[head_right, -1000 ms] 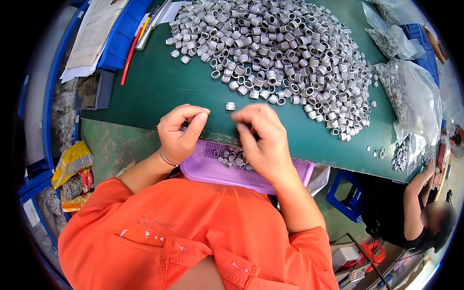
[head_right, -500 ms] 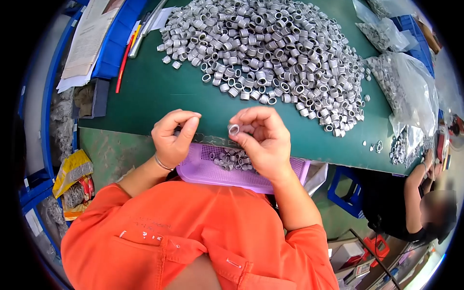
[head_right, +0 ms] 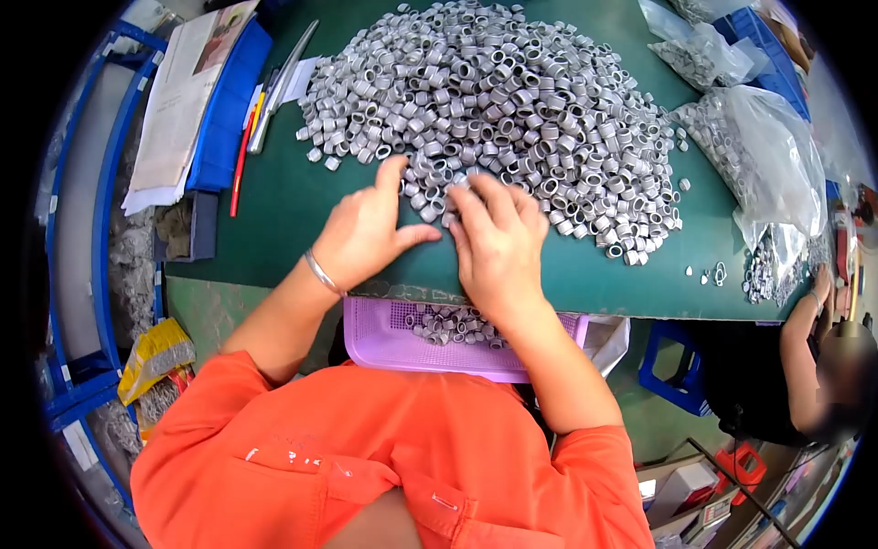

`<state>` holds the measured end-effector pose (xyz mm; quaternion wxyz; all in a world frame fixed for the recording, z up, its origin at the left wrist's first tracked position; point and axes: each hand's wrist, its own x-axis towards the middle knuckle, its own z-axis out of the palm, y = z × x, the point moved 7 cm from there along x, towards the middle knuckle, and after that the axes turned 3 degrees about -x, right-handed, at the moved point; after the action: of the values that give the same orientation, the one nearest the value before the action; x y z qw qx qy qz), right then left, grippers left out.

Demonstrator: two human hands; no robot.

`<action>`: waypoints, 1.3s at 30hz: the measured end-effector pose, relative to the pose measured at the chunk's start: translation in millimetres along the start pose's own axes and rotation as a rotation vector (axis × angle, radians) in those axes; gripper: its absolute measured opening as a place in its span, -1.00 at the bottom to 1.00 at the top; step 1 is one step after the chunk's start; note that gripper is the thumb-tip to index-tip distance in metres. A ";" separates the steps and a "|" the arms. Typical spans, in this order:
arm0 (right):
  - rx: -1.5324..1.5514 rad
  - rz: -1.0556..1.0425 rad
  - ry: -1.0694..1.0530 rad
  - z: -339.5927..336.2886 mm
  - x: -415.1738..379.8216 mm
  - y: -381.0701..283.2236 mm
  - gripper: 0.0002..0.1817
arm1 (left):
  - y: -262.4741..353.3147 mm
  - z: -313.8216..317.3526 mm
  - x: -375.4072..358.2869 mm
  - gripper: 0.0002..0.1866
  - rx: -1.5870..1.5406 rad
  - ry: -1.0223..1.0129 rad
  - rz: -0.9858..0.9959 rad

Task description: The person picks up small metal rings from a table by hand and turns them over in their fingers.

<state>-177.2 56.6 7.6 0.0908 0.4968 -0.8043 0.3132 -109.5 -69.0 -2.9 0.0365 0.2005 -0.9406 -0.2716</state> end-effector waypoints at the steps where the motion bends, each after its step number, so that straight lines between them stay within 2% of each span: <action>1: 0.069 -0.002 -0.024 -0.6 -3.6 -1.8 -0.62 | 3.7 4.1 -2.6 -0.22 -0.029 0.008 0.049; 7: 0.197 -0.033 -0.062 -6.6 -25.0 -6.1 -0.59 | 16.1 13.9 -21.5 -0.26 -0.108 0.082 0.166; 12: 0.396 0.247 0.141 -36.7 -41.6 36.3 -0.76 | 14.9 7.7 -35.3 -0.20 -0.233 0.182 0.174; 15: 0.406 0.292 0.011 -35.1 -49.0 40.6 -0.79 | 9.3 9.9 -44.6 -0.27 -0.263 0.187 0.127; 16: 0.375 0.290 -0.018 -32.1 -46.8 33.7 -0.75 | 10.0 8.2 -46.6 -0.36 -0.287 0.248 0.157; 19: 0.117 0.124 -0.035 -23.5 -39.1 16.6 -0.72 | 6.3 7.4 -46.5 -0.42 -0.380 0.263 0.100; 21: 0.147 0.110 -0.026 -20.9 -40.0 18.3 -0.72 | 3.5 9.6 -48.0 -0.42 -0.415 0.288 0.136; 23: 0.337 0.230 -0.020 -19.9 -43.2 25.4 -0.73 | 0.8 8.1 -50.4 -0.46 -0.475 0.321 0.136; 29: 0.463 0.269 -0.030 -29.6 -49.6 18.3 -0.79 | 2.5 3.8 -49.4 -0.51 -0.468 0.330 0.108; 31: 1.191 0.628 -0.071 -11.0 -62.8 27.8 -0.76 | 2.0 3.4 -49.9 -0.52 -0.459 0.335 0.112; 35: 1.504 0.651 -0.116 -5.7 -66.7 29.7 -0.75 | 1.5 4.4 -49.5 -0.54 -0.473 0.335 0.109; 39: 1.554 0.657 -0.082 -7.4 -65.3 27.6 -0.76 | 1.8 3.4 -49.8 -0.54 -0.457 0.346 0.122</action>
<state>-170.1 118.0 -27.9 -0.4019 0.1697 -0.4663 0.7696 -65.1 -46.1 -2.8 0.2571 0.1733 -0.8451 -0.4356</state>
